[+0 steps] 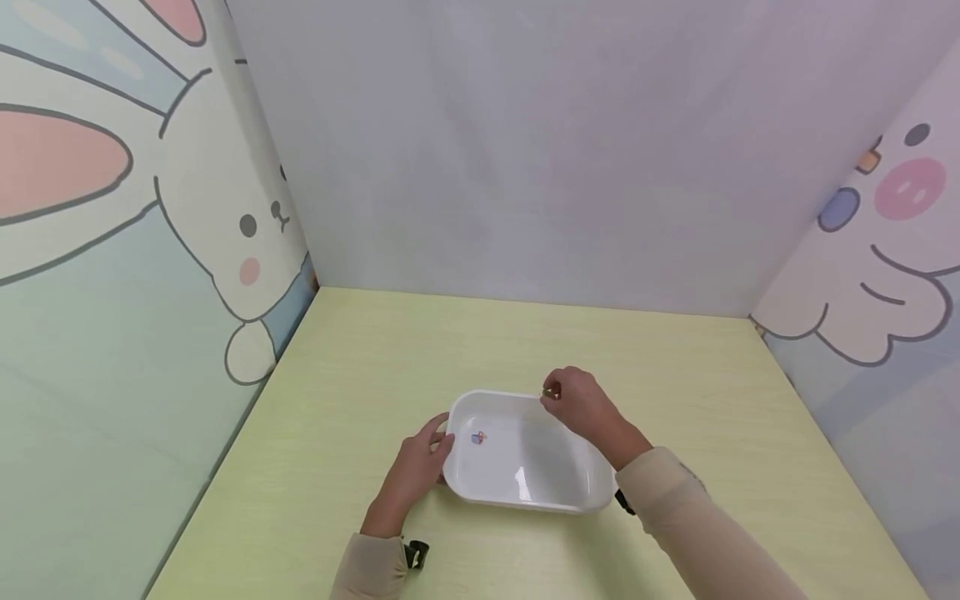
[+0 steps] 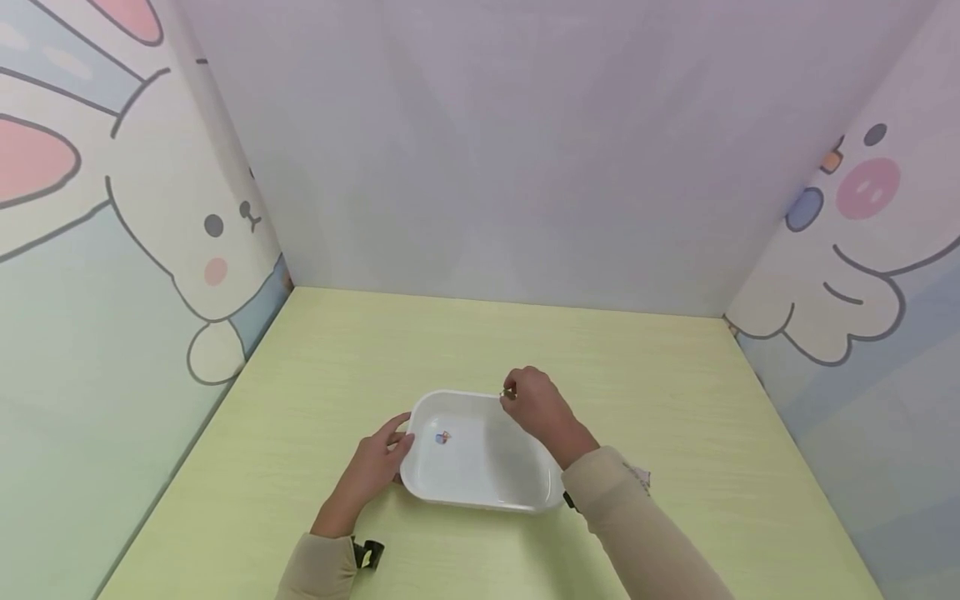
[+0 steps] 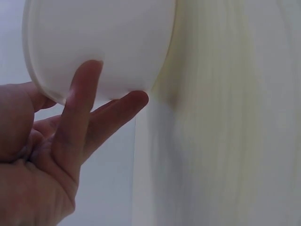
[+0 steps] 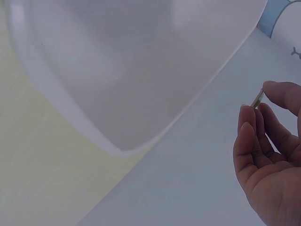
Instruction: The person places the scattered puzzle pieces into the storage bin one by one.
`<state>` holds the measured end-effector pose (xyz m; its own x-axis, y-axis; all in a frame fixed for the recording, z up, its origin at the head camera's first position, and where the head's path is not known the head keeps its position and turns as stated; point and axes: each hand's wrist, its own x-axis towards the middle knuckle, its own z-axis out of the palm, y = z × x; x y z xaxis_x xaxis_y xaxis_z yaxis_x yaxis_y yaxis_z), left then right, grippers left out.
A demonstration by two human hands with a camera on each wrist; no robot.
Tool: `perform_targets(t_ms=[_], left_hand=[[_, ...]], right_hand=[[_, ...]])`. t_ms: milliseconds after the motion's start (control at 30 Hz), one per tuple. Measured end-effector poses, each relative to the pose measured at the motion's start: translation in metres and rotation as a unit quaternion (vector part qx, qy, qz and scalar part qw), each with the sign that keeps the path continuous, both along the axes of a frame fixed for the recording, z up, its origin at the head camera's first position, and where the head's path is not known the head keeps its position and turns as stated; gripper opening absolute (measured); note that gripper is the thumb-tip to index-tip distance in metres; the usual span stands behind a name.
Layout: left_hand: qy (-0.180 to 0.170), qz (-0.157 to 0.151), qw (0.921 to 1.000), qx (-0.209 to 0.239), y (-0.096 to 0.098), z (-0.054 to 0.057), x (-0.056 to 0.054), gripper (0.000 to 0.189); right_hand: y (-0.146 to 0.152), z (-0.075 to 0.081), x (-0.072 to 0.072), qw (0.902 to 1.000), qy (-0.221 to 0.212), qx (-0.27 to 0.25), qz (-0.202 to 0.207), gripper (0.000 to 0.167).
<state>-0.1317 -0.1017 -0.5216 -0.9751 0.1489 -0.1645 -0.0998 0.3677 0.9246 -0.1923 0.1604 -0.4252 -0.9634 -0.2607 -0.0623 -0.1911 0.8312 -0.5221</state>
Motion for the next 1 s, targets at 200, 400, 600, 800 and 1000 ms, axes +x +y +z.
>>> perform_targets(t_ms=[200,400,600,800,1000], left_hand=[[0.004,0.004,1.0000,-0.004,0.001,0.001,0.000,0.047],[0.005,0.004,1.0000,-0.004,0.001,0.002,0.001,0.047],[0.006,0.002,1.0000,-0.001,-0.001,0.001,0.001,0.047],[0.002,0.005,1.0000,-0.005,-0.001,0.001,0.000,0.047],[-0.001,0.004,1.0000,-0.006,-0.001,0.001,0.000,0.047]], right_hand=[[-0.009,-0.004,0.000,0.9998,-0.003,0.018,0.003,0.009],[-0.017,-0.009,-0.001,0.9997,-0.012,0.018,0.008,0.008],[-0.026,-0.014,0.001,0.9993,-0.020,0.025,0.019,0.007],[-0.032,-0.023,0.001,0.9982,-0.037,0.033,0.034,0.007],[-0.035,-0.032,0.002,0.9967,-0.052,0.042,0.047,0.005]])
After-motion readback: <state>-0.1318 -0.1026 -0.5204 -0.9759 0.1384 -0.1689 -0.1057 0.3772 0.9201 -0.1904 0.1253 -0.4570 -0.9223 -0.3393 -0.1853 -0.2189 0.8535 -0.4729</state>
